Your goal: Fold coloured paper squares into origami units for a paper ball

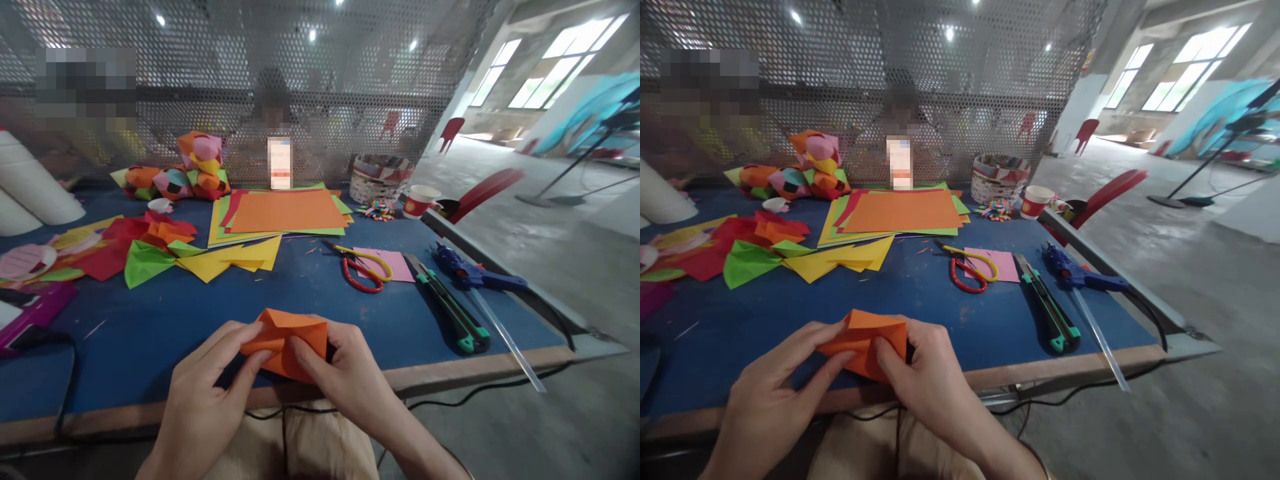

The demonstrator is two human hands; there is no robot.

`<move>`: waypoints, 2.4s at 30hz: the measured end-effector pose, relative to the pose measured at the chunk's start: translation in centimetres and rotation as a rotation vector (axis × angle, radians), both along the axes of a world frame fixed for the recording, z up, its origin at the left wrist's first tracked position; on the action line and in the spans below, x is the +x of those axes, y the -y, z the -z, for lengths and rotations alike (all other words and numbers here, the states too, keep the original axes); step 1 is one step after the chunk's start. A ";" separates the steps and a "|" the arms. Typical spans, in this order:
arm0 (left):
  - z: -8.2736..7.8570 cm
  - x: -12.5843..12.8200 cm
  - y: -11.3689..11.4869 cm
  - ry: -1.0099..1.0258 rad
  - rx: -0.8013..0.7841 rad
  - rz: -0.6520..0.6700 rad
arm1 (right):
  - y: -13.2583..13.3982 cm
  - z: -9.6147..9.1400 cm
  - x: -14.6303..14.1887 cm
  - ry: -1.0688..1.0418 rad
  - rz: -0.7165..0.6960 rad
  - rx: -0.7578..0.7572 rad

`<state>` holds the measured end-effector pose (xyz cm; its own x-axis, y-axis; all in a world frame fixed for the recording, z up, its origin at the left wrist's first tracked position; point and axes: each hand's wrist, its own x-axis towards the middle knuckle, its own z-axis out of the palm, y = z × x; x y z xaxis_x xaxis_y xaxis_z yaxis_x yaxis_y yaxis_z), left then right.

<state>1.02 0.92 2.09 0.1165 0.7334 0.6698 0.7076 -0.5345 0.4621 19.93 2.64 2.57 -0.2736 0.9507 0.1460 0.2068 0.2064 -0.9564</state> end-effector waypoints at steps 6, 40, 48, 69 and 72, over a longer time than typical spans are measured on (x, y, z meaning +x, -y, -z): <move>0.3 0.0 0.2 0.152 -0.153 0.036 | 0.0 0.1 0.1 -0.006 -0.010 0.018; -1.1 -0.7 0.2 -0.054 -0.006 0.003 | 0.1 -1.3 0.7 0.171 -0.171 0.061; -1.5 -0.3 0.1 -0.068 -0.062 0.089 | -0.1 -1.8 0.7 0.190 -0.160 0.047; 0.9 1.1 0.4 0.405 -0.531 0.062 | -0.1 -1.0 -1.5 -0.091 0.080 0.048; 0.4 1.0 0.4 0.397 -0.554 0.065 | 0.1 -1.4 -1.6 -0.093 0.087 0.075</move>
<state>2.00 0.56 1.68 -0.0053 0.9801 0.1986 0.4028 -0.1797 0.8975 18.30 2.57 3.96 -0.1730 0.9556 0.2385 0.1385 0.2634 -0.9547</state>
